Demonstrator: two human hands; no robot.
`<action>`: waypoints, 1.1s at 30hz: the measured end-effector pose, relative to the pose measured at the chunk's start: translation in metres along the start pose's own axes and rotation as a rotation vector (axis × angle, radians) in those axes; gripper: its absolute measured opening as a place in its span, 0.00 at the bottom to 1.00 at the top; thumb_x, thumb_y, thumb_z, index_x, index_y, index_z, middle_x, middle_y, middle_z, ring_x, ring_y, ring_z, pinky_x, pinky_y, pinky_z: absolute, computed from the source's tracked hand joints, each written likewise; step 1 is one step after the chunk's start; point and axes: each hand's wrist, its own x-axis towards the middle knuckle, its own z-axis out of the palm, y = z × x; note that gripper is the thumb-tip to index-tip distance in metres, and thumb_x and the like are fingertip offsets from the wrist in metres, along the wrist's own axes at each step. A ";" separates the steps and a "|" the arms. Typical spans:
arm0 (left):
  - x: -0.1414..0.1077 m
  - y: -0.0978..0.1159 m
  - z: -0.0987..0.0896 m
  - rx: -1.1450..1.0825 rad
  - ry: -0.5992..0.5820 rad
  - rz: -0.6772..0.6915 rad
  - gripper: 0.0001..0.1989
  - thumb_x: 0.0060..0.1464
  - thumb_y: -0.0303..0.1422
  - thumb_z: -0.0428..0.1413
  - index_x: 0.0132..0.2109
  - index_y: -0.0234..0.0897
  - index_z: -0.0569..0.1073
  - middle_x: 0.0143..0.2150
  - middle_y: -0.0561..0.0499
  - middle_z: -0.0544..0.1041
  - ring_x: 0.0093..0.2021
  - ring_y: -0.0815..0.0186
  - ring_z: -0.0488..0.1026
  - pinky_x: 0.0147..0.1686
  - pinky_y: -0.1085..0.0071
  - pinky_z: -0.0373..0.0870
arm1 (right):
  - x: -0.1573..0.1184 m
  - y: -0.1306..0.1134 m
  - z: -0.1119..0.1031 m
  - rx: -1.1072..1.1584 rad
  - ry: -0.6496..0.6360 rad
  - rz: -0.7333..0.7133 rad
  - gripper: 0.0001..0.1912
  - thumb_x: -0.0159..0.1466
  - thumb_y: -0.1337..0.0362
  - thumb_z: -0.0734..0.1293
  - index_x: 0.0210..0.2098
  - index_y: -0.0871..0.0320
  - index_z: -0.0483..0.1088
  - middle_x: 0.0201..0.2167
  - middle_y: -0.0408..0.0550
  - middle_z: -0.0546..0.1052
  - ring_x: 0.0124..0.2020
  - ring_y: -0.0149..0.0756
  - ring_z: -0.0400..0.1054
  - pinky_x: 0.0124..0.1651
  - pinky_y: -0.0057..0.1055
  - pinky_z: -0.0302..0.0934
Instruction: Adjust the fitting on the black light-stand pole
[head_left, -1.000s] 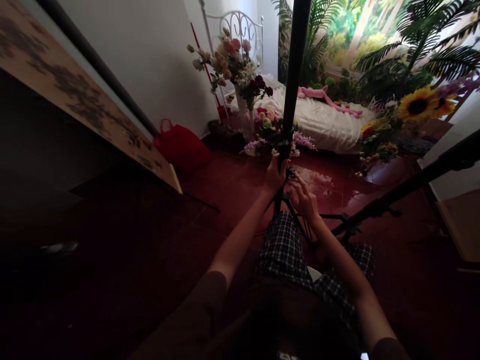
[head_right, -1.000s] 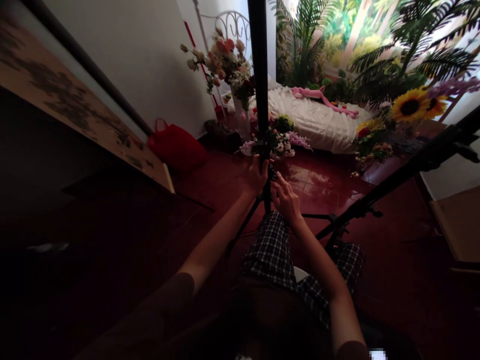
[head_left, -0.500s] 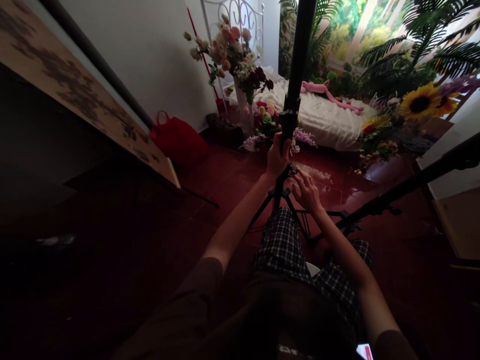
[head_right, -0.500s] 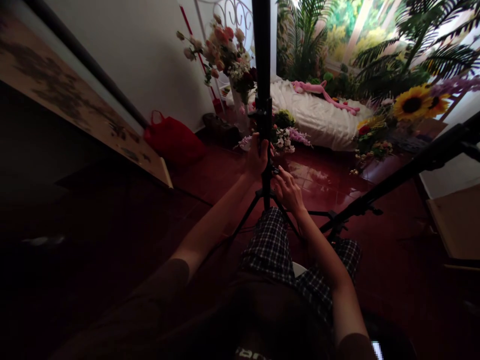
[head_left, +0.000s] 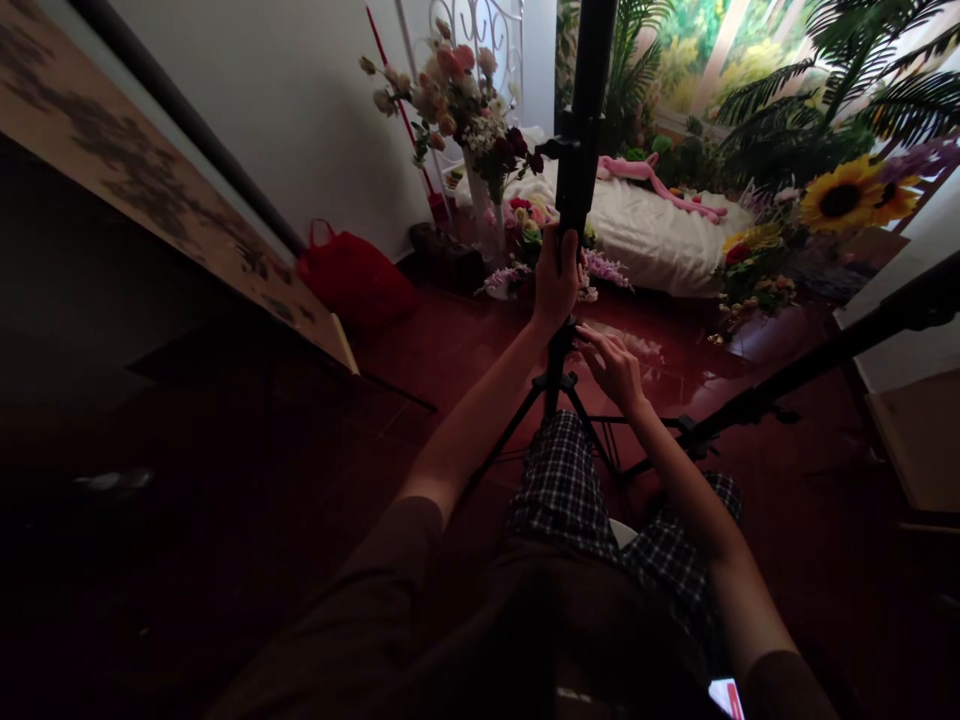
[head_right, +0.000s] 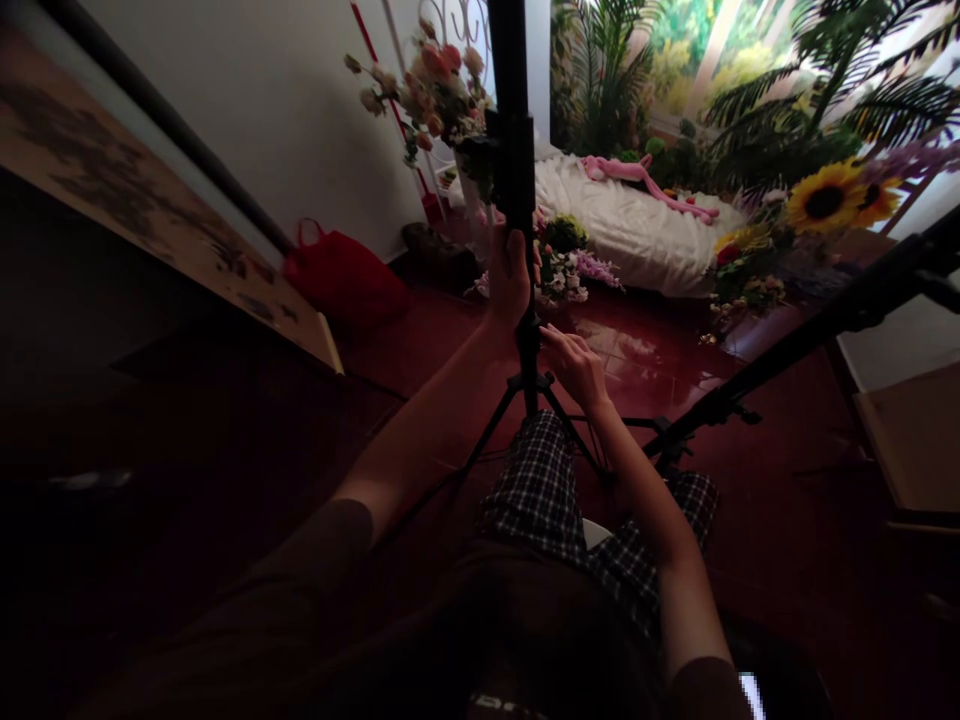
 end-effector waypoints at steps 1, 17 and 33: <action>0.001 0.000 0.000 0.000 -0.001 -0.006 0.21 0.59 0.54 0.48 0.42 0.40 0.69 0.26 0.55 0.65 0.21 0.76 0.62 0.21 0.77 0.60 | 0.004 -0.001 0.002 0.052 0.016 0.056 0.15 0.71 0.59 0.60 0.53 0.52 0.72 0.51 0.48 0.79 0.51 0.39 0.73 0.52 0.35 0.70; 0.011 0.000 0.003 0.007 0.027 0.021 0.22 0.60 0.55 0.46 0.38 0.41 0.65 0.24 0.58 0.62 0.18 0.77 0.58 0.19 0.76 0.56 | 0.019 -0.020 -0.002 0.115 0.004 0.414 0.20 0.64 0.46 0.67 0.40 0.57 0.75 0.27 0.47 0.79 0.31 0.38 0.76 0.36 0.28 0.64; 0.012 0.000 0.006 0.026 0.014 -0.006 0.23 0.58 0.57 0.47 0.38 0.40 0.67 0.24 0.57 0.65 0.19 0.78 0.61 0.20 0.77 0.57 | 0.037 -0.008 0.022 0.157 0.037 0.597 0.32 0.70 0.48 0.55 0.13 0.56 0.61 0.15 0.46 0.70 0.20 0.32 0.65 0.26 0.27 0.51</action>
